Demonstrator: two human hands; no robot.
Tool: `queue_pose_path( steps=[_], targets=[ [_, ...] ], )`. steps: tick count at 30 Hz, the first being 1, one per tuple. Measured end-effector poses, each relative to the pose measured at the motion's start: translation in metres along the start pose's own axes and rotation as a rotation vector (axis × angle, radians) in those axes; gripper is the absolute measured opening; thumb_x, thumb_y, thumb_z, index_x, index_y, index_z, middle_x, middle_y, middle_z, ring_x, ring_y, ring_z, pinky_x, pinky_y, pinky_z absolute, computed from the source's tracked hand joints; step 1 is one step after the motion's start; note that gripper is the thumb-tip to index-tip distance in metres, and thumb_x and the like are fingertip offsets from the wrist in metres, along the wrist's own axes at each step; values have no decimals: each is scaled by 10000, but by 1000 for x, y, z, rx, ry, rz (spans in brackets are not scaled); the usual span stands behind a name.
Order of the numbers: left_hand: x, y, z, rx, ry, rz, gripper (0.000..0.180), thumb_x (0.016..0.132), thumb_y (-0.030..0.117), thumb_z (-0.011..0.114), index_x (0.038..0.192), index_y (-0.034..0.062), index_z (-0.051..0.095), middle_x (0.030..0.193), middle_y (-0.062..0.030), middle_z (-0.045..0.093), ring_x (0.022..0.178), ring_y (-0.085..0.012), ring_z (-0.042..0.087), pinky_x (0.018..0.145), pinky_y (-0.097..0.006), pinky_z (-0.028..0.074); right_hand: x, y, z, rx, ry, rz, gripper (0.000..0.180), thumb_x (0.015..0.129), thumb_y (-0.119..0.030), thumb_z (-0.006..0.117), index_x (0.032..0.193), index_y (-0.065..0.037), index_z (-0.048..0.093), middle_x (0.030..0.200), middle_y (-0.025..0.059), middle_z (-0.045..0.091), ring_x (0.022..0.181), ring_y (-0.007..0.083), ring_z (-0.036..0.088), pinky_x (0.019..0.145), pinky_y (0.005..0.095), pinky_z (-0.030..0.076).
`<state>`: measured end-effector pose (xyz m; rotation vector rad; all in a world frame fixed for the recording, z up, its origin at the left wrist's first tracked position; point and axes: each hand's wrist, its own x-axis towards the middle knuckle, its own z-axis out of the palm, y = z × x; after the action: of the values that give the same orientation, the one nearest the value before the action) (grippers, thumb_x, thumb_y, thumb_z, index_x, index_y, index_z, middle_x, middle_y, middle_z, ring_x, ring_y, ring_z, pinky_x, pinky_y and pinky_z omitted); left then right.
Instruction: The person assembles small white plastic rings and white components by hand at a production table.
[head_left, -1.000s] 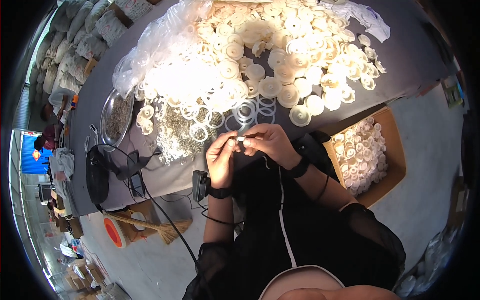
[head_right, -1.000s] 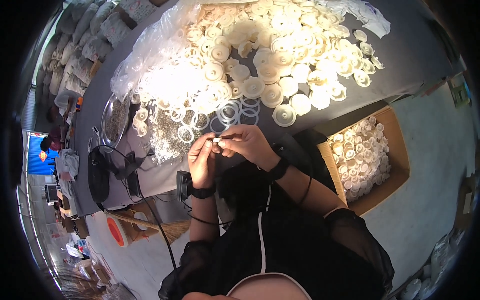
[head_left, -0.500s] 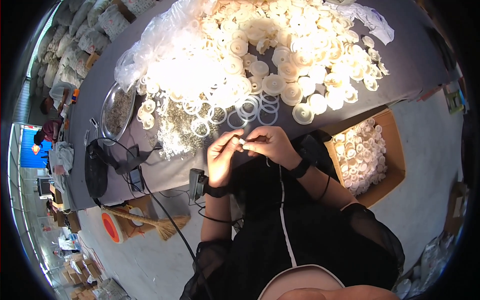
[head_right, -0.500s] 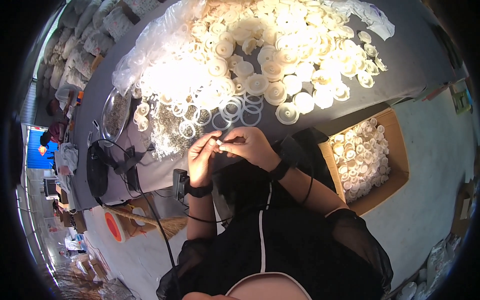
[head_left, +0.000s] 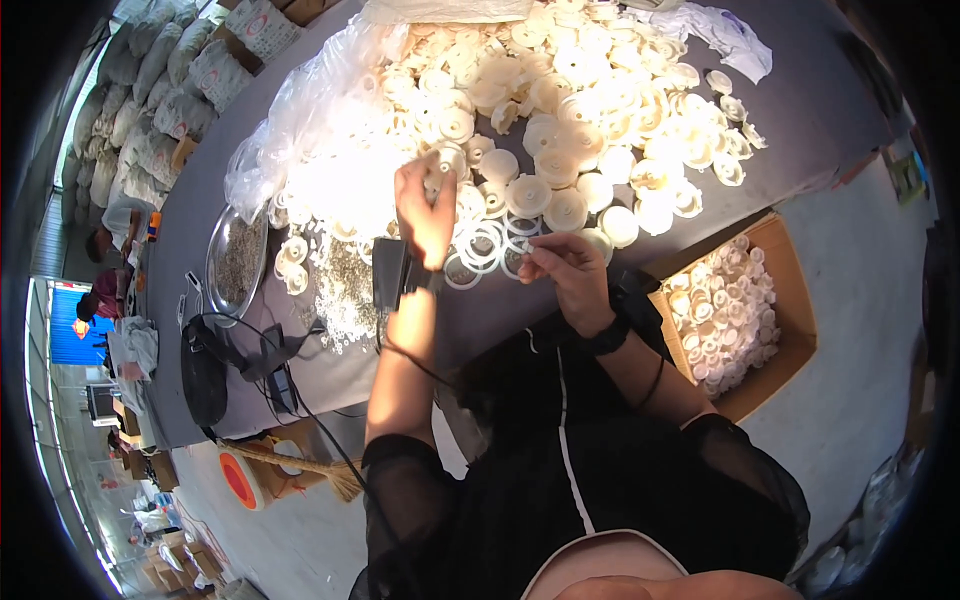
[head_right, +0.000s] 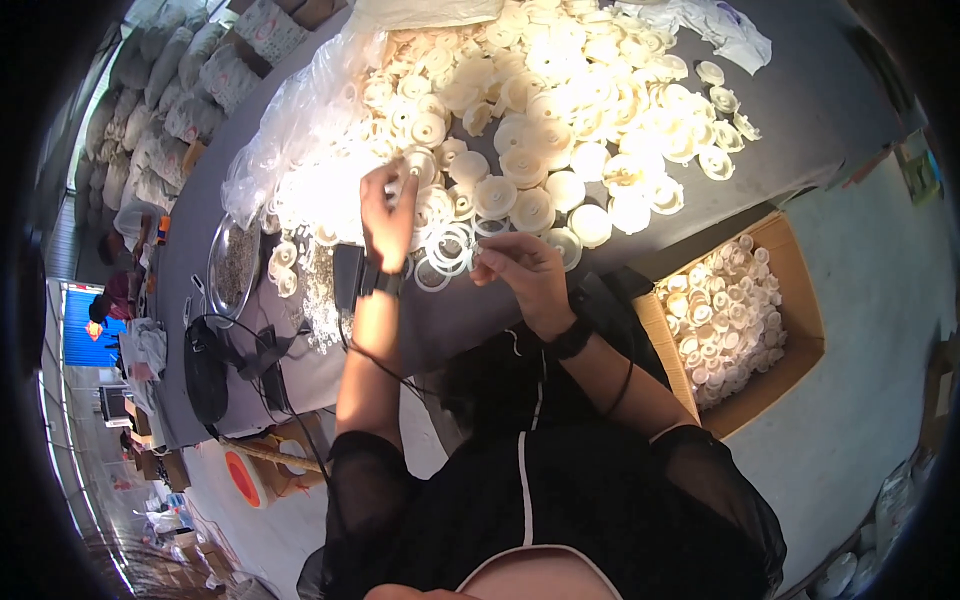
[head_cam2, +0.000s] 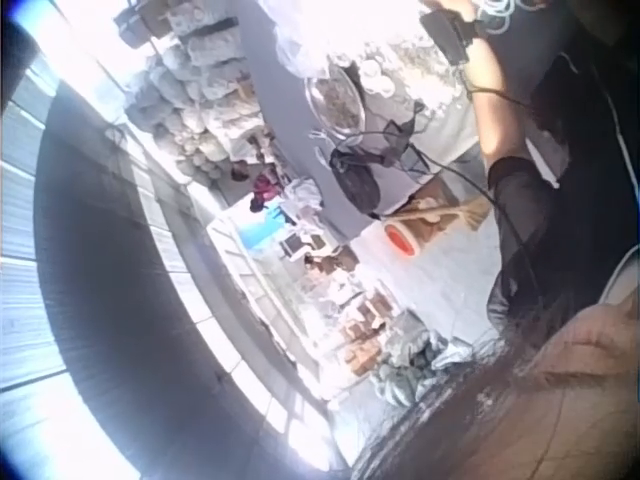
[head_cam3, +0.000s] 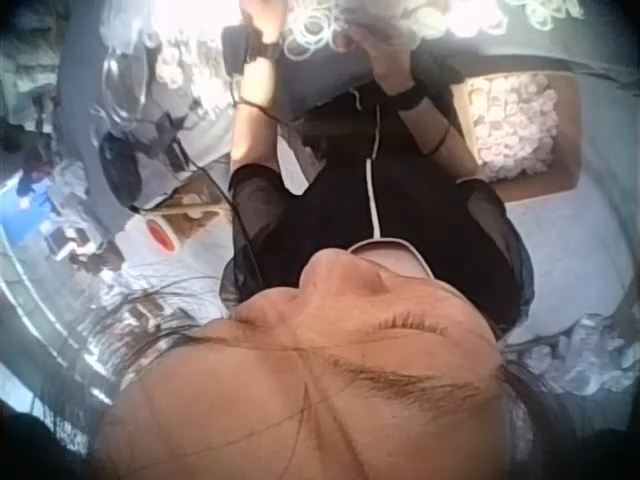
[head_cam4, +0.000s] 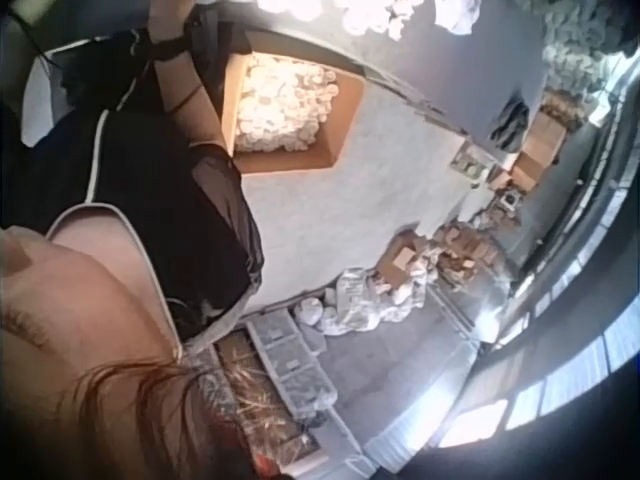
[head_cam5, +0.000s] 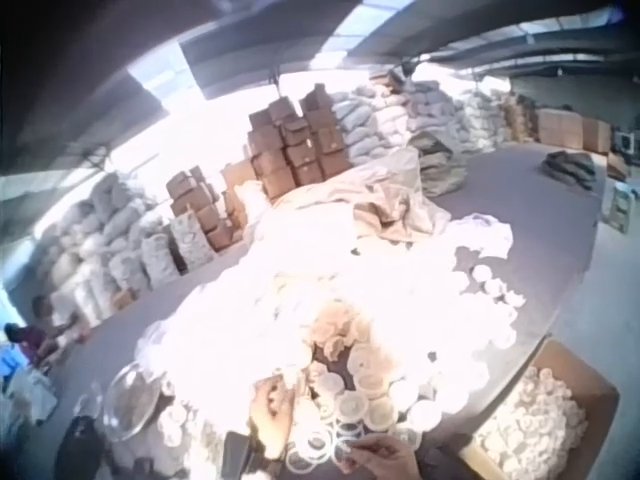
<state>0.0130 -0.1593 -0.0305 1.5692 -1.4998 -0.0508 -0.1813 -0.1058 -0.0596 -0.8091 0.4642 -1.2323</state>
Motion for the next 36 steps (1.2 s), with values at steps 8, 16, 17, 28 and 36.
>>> queue_pose_path(
  steps=[8, 16, 17, 28, 36],
  targets=[
    [80, -39, 41, 283, -171, 86, 439, 771, 189, 615, 1142, -23, 516, 1092, -241, 543, 1041, -354, 512, 912, -377, 401, 6, 0, -11, 75, 12, 75, 129, 832, -8, 562, 956, 24, 571, 796, 117, 621, 690, 189, 615, 633, 299, 519],
    [71, -25, 34, 406, -217, 196, 332, 722, 138, 640, 1033, 37, 586, 978, -177, 608, 939, -335, 563, 844, -381, 438, 21, -6, -20, 36, 22, 62, 131, 825, -14, 579, 952, 13, 567, 774, 106, 622, 676, 180, 616, 634, 285, 518],
    [68, -23, 31, 377, -167, 229, 309, 732, 133, 632, 1024, 40, 596, 978, -169, 611, 940, -333, 563, 843, -381, 440, 22, -8, -19, 41, 33, 75, 132, 826, -19, 581, 954, 11, 568, 772, 103, 622, 673, 174, 616, 633, 276, 515],
    [21, 28, -4, 43, 94, 214, 88, 726, 25, 660, 778, 22, 590, 1019, -126, 616, 832, -171, 586, 711, -259, 461, 15, -9, -8, 26, 34, 59, 142, 826, -11, 588, 963, 24, 579, 773, 71, 624, 715, 136, 626, 657, 231, 513],
    [-82, 68, -29, -663, 17, -284, 146, 734, -56, 664, 758, 8, 535, 894, -116, 617, 761, -103, 570, 700, -235, 466, 3, -15, 9, -133, -107, 30, 129, 799, 64, 585, 927, 56, 595, 875, 90, 595, 785, 146, 619, 717, 249, 520]
  ],
)
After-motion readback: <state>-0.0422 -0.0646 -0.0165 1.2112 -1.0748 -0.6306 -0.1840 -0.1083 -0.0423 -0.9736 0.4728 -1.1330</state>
